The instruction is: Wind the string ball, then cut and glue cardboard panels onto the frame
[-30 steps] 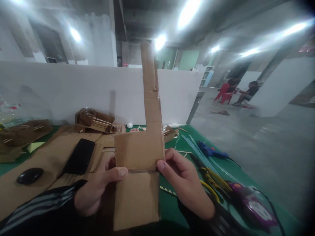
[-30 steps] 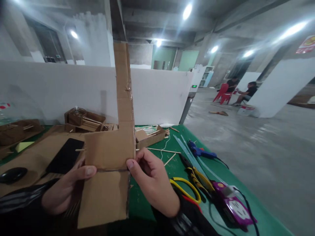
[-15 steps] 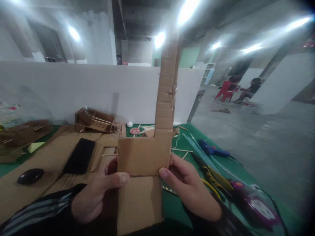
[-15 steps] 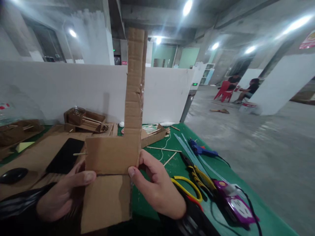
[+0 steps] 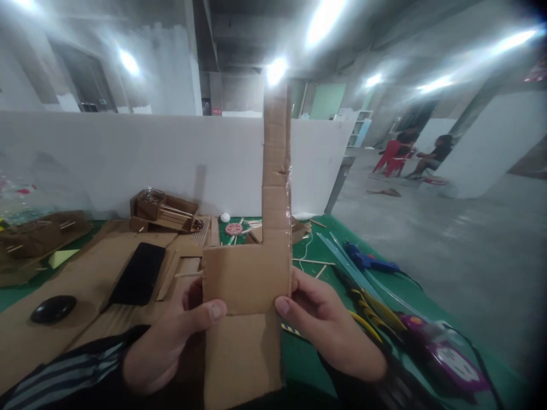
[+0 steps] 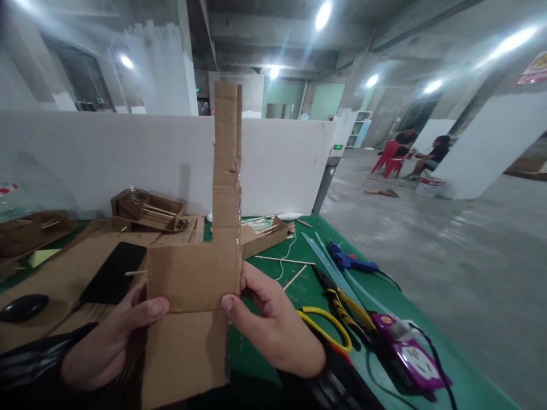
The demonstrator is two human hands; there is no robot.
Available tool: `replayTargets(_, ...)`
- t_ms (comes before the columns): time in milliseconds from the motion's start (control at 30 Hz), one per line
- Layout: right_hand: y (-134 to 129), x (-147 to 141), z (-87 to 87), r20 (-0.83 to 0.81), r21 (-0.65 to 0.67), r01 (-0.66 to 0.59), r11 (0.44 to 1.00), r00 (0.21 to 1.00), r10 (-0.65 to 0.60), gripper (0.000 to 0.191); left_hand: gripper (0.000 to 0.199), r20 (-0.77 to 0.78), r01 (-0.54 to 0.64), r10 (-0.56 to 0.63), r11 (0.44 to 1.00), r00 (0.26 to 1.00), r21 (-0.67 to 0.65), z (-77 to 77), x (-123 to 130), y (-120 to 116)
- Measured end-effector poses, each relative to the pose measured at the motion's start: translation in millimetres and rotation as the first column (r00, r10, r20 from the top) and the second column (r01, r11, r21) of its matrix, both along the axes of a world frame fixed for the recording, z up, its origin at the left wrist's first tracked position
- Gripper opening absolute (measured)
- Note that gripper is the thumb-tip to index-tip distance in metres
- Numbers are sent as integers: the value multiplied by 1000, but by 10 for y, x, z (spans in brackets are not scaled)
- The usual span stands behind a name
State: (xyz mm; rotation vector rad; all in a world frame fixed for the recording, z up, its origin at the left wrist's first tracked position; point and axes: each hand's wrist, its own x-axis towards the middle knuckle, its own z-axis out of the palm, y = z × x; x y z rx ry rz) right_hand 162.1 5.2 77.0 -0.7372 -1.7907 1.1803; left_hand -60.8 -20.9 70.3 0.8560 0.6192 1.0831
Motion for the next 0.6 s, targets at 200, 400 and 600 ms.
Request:
replayTargets(200,16,12,-8,-27,43,7,999,1000,-5,26,38,-77,-73,76,996,994,51,-3,37,-18)
replayTargets(400,31,-28,-93,-13,1,18,1000,1000,-17,25,41,-177,-192,207,977,962,97,-35,57,-17)
replayTargets(600,43,-6,-77,47,-21,68,997,997,-67,22,28,-427,-304,482,855,765,421,-114,-32,20)
